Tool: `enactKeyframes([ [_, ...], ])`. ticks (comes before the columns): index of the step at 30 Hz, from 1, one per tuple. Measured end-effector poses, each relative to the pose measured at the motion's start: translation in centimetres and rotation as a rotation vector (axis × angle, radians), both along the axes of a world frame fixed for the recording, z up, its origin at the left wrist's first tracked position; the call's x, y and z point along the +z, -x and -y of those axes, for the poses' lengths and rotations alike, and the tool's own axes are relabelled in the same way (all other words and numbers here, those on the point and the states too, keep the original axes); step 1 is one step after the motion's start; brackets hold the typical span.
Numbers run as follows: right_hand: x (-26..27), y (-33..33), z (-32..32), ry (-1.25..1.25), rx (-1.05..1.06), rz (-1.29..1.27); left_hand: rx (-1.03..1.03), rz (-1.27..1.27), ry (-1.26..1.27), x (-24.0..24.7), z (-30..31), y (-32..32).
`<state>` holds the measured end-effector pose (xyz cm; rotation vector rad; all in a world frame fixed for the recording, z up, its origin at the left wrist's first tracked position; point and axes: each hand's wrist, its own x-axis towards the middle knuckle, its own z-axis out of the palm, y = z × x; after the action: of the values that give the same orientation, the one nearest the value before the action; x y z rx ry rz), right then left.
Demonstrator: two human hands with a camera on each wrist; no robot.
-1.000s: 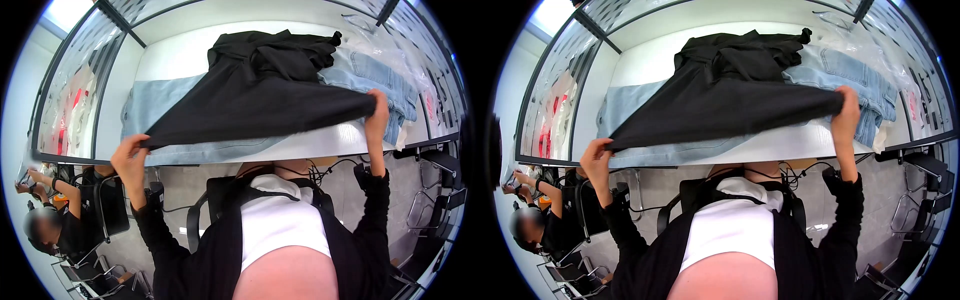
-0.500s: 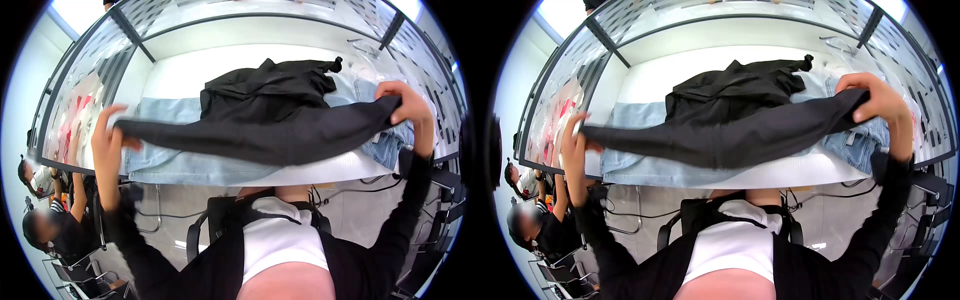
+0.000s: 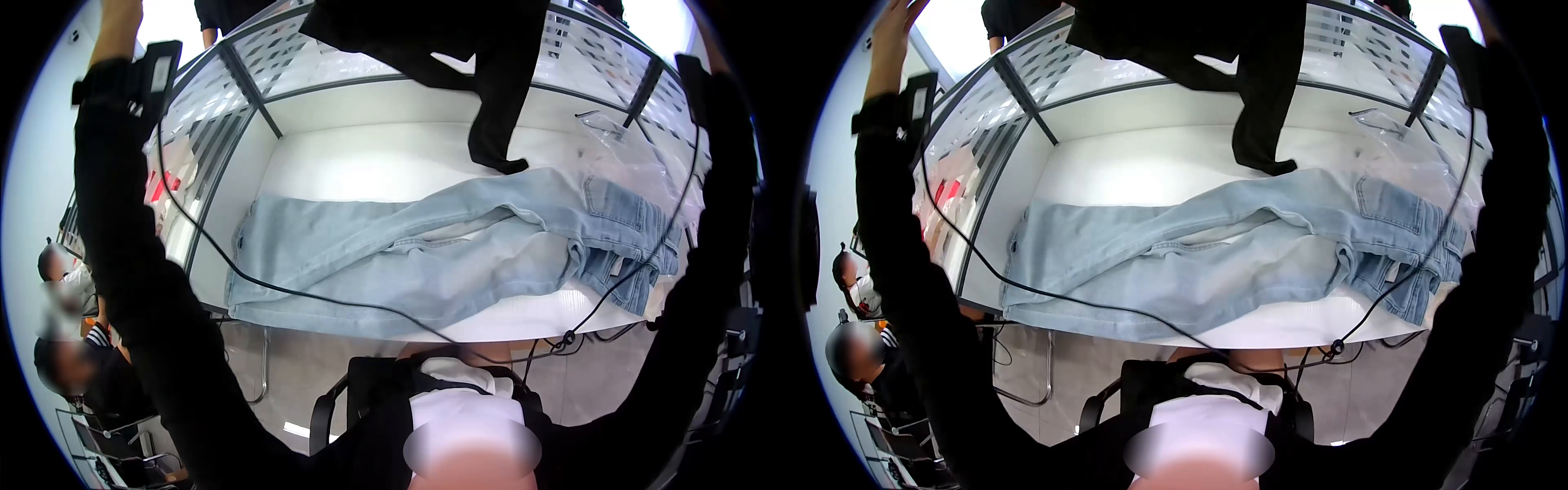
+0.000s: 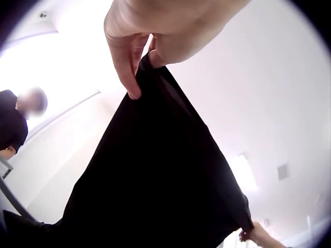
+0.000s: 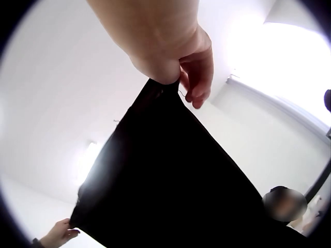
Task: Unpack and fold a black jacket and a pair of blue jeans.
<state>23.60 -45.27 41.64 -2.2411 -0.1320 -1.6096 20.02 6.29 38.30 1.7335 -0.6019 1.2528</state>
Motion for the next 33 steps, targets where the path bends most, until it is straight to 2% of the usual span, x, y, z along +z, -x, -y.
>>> enactKeyframes([
  [1,-1.1,2.5,0.0,0.032,0.161,-0.048,-0.052,0.007,-0.055,-1.0,-0.1,1.4],
  [4,-7.1,10.1,-1.6,0.082,0.614,-0.319,0.236,-0.087,-0.316,-4.7,-3.6,3.7],
  [5,-9.6,10.9,-0.1,0.241,0.553,-0.348,0.336,-0.112,-0.399,-6.1,-3.2,5.6],
  [6,-12.7,11.9,2.0,0.058,0.694,-0.599,0.267,-0.253,-0.516,-8.9,-2.4,8.7],
  [7,-14.7,13.3,1.8,0.016,0.543,-0.717,0.214,-0.342,-0.563,-11.8,-1.4,11.3],
  [8,-16.9,14.6,1.7,0.020,0.523,-0.816,0.155,-0.434,-0.583,-15.2,-0.9,13.2],
  [13,-31.8,21.6,-1.7,0.242,0.507,-1.250,0.017,-0.820,-0.521,-30.7,1.9,20.0],
  [14,-34.8,22.1,-1.6,0.330,0.535,-1.240,-0.002,-0.890,-0.487,-33.4,2.2,20.6],
  [15,-36.3,22.6,-2.0,0.383,0.453,-1.396,-0.002,-0.904,-0.441,-35.4,2.6,21.1],
  [16,-38.0,22.9,-2.0,0.347,0.513,-1.354,-0.006,-0.925,-0.393,-36.9,2.9,21.6],
  [18,-38.9,23.4,-2.5,0.308,0.502,-1.329,-0.001,-0.918,-0.268,-39.1,2.7,21.9],
  [21,-39.8,22.9,-2.0,0.155,0.659,-1.172,-0.022,-1.019,-0.157,-40.7,1.6,22.3],
  [23,-40.1,22.8,-1.3,0.027,0.673,-1.300,-0.085,-1.087,-0.072,-41.2,1.1,22.0],
  [26,-41.4,21.7,0.5,-0.120,0.791,-1.395,-0.244,-0.969,-0.064,-42.4,0.4,21.4],
  [27,-42.8,21.4,1.8,-0.261,0.845,-1.408,-0.339,-1.078,0.094,-42.2,0.0,21.8],
  [28,-43.4,21.3,2.0,-0.404,0.893,-1.416,-0.358,-1.042,0.161,-42.7,-0.5,21.9],
  [31,-44.0,21.3,2.5,-0.471,0.889,-1.437,-0.419,-0.914,0.399,-44.7,-0.5,22.4],
  [33,-44.3,21.2,2.8,-0.480,0.903,-1.435,-0.373,-0.907,0.379,-44.9,-0.2,22.6],
])
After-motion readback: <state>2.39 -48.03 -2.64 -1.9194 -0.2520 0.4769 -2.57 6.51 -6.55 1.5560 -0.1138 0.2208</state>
